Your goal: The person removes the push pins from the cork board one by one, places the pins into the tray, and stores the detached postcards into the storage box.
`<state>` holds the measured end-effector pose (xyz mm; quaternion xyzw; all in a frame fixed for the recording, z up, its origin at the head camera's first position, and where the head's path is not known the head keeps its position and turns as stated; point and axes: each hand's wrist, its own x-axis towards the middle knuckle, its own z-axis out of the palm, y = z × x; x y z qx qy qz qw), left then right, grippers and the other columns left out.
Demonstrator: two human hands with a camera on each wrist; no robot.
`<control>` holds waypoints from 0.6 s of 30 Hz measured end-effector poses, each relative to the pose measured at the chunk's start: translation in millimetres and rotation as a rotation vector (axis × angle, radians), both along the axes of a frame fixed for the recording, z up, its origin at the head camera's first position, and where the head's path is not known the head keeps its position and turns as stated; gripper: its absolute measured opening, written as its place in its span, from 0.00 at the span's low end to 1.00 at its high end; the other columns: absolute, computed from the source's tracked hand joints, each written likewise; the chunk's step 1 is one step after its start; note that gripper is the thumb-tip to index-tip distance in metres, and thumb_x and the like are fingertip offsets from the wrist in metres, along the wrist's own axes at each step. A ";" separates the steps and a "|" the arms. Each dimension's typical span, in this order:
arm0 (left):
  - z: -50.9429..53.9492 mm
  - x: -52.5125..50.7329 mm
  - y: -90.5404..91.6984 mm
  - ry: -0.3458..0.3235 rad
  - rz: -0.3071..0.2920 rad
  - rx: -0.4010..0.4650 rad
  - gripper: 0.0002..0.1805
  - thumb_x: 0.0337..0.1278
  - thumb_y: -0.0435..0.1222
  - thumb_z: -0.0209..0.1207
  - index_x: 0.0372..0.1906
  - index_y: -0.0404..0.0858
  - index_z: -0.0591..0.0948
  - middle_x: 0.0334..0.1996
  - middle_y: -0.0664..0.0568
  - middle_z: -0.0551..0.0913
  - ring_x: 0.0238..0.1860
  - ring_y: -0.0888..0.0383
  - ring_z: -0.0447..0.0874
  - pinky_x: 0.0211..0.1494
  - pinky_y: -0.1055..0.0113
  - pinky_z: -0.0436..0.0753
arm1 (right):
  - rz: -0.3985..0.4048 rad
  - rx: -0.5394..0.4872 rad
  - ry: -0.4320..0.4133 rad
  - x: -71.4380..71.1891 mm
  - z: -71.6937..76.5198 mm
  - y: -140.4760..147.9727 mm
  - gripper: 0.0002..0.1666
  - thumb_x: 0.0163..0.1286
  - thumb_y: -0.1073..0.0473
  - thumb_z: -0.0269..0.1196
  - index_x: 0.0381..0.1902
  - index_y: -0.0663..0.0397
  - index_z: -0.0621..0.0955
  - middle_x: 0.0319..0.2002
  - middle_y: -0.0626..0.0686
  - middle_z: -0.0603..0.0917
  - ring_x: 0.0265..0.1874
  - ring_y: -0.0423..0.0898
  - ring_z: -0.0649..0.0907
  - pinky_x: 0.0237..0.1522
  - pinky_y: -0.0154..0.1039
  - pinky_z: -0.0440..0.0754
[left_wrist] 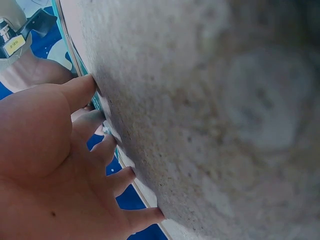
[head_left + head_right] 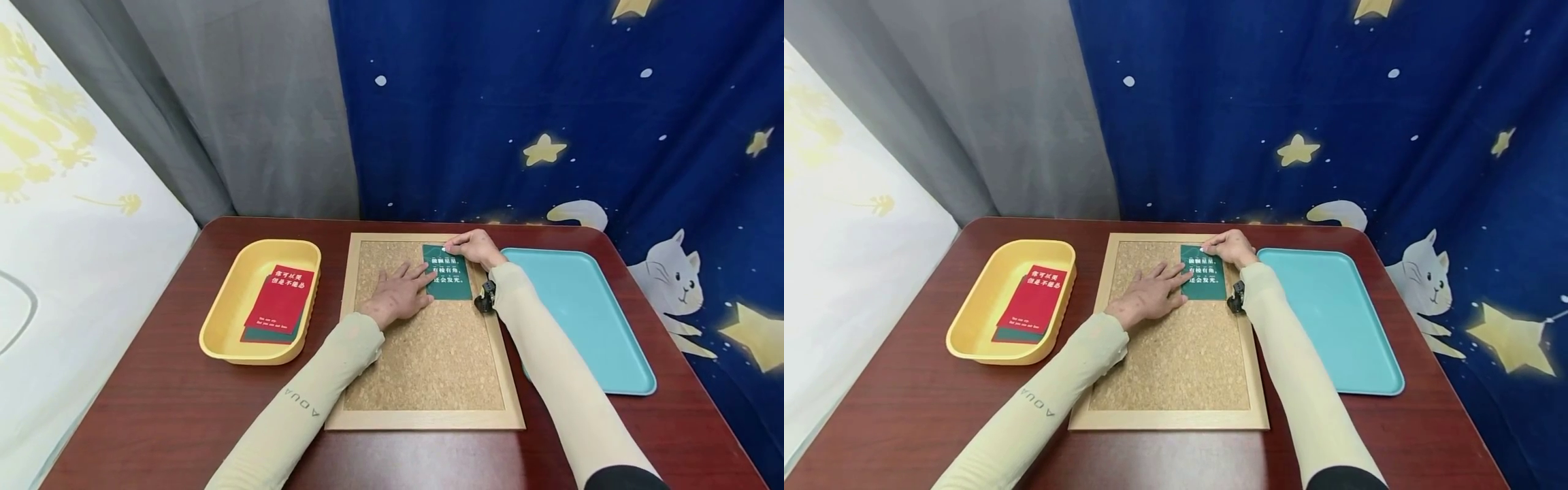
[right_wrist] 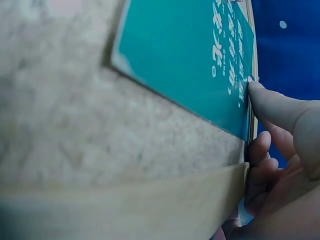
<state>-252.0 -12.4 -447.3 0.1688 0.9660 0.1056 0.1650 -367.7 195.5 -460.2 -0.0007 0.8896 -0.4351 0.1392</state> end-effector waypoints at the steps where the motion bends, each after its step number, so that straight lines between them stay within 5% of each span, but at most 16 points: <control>1: 0.1 0.0 0.1 0.001 -0.002 -0.001 0.33 0.80 0.56 0.47 0.83 0.63 0.55 0.86 0.65 0.47 0.88 0.50 0.39 0.84 0.32 0.44 | -0.001 -0.002 -0.003 0.1 0.2 -0.1 0.15 0.75 0.55 0.67 0.54 0.54 0.89 0.64 0.58 0.85 0.54 0.53 0.83 0.61 0.48 0.81; 10: -0.2 -0.6 0.5 0.002 -0.005 -0.019 0.33 0.80 0.57 0.46 0.83 0.63 0.54 0.86 0.64 0.47 0.88 0.50 0.39 0.85 0.32 0.45 | 0.005 0.002 -0.007 1.2 1.2 -2.5 0.16 0.76 0.53 0.65 0.54 0.54 0.89 0.62 0.59 0.85 0.54 0.53 0.83 0.65 0.49 0.80; 18: 0.0 -0.5 2.2 0.006 -0.001 -0.025 0.33 0.80 0.57 0.46 0.83 0.64 0.55 0.86 0.65 0.48 0.88 0.50 0.40 0.85 0.32 0.45 | -0.004 0.008 0.005 2.4 -0.1 -2.3 0.13 0.76 0.54 0.65 0.51 0.53 0.90 0.59 0.58 0.87 0.46 0.48 0.85 0.57 0.44 0.83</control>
